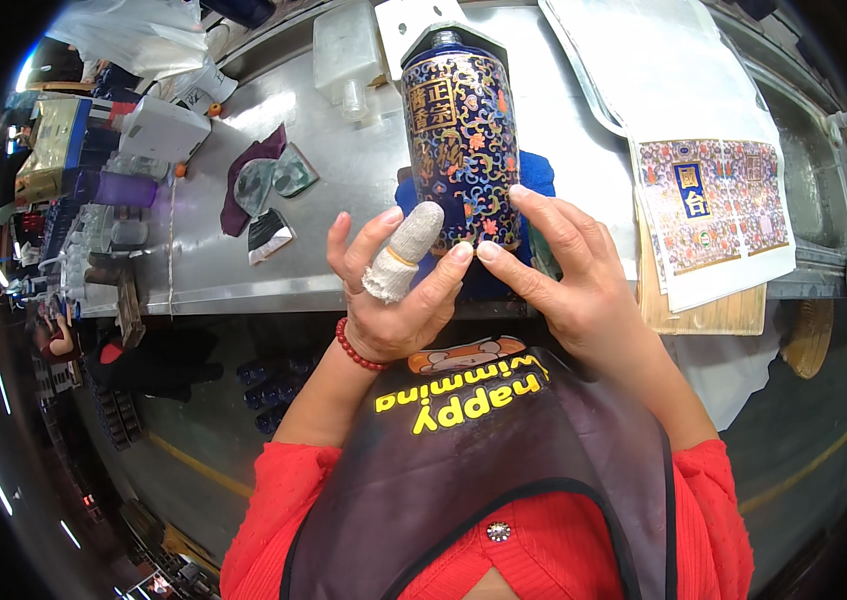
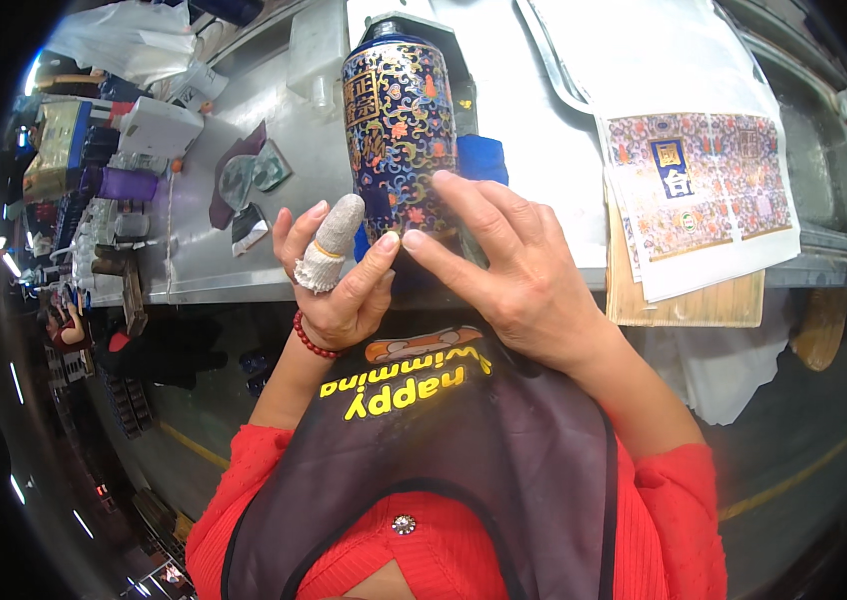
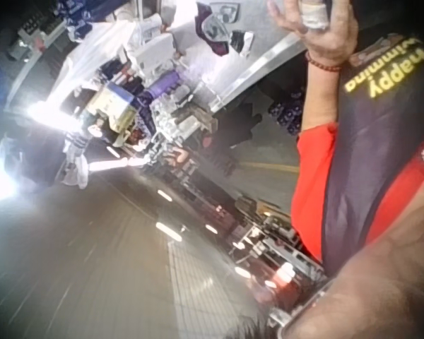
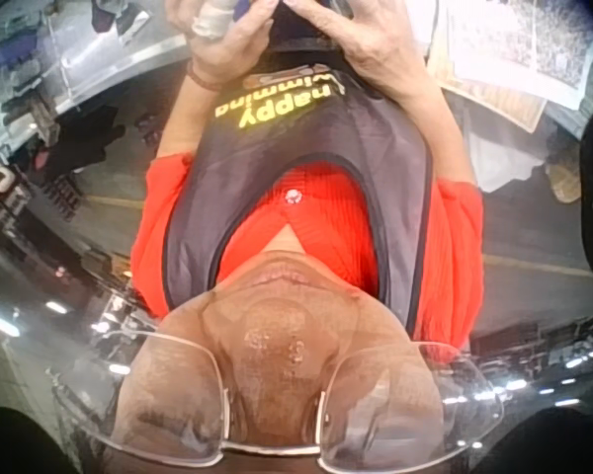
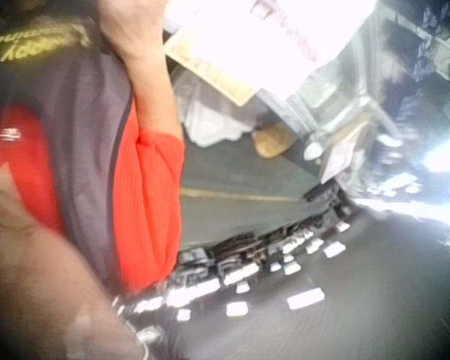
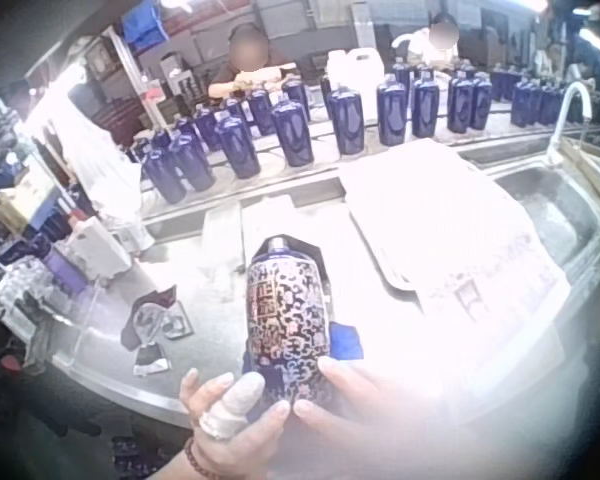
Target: The person holds a dark blue bottle with a colorful pattern and uses a small green tool to apply glitter or adhesive to the surface. They rotate the bottle and continue applying the material to different sections while working at a stainless steel counter.
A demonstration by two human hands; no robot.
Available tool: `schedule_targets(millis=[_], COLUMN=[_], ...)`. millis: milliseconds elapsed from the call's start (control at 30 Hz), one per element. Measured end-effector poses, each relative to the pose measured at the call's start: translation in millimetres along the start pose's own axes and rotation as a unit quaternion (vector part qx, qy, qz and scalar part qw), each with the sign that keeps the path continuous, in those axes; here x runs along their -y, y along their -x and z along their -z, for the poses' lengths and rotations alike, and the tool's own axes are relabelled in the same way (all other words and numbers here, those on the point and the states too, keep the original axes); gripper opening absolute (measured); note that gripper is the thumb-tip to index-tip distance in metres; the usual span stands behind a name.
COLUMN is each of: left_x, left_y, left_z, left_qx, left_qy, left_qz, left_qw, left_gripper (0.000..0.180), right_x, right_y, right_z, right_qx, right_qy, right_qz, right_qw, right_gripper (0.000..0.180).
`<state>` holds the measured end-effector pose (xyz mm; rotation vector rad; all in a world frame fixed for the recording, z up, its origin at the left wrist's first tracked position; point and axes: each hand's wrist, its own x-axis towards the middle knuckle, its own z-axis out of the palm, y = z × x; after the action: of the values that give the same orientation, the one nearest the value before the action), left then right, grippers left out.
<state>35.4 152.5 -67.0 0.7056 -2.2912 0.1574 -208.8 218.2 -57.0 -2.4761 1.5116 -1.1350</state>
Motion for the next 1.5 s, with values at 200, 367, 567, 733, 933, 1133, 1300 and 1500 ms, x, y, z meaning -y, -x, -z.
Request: schedule_targets(millis=[200, 367, 567, 733, 933, 1133, 1300, 1500], left_x=[5.8, 1.3, 1.3, -4.3, -5.1, 3.8, 2.5, -1.0], left_y=[0.7, 0.0, -1.7, -14.5, -31.8, -19.5, -0.7, -2.6], left_z=[-0.8, -3.3, 0.5, -1.6, -14.2, -22.1, -9.2, -8.0], left_qx=[-0.001, -0.014, 0.001, 0.008, 0.062, 0.014, 0.026, 0.001], left_qy=[-0.008, 0.0, 0.01, 0.021, -0.021, 0.111, 0.007, -0.044], left_qz=[-0.033, -0.011, -0.004, -0.007, 0.019, 0.071, 0.004, -0.049], left_qw=[0.999, 1.0, 1.0, 1.0, 0.998, 0.991, 1.0, 0.998], left_gripper=[0.026, 0.034, 0.033, 0.045, 0.062, 0.06, 0.043, 0.029], right_x=[-0.2, 1.7, -8.1, -12.4, -10.3, -10.0, -11.7, -11.6], right_y=[-1.0, -2.6, 10.8, 18.9, 13.4, 11.3, 11.7, 11.2], right_z=[3.9, -0.9, -0.4, -3.3, -10.0, -16.1, -19.2, -21.6], right_qx=[-0.001, -0.006, -0.019, -0.041, -0.061, -0.061, -0.062, -0.065], right_qy=[0.016, 0.0, -0.014, -0.035, -0.051, -0.063, -0.05, -0.055], right_qz=[0.0, 0.009, 0.001, -0.023, -0.071, -0.074, -0.061, -0.06], right_qw=[1.0, 1.0, 1.0, 0.998, 0.994, 0.993, 0.995, 0.995], right_gripper=[0.045, 0.043, 0.043, 0.048, 0.058, 0.06, 0.057, 0.056])
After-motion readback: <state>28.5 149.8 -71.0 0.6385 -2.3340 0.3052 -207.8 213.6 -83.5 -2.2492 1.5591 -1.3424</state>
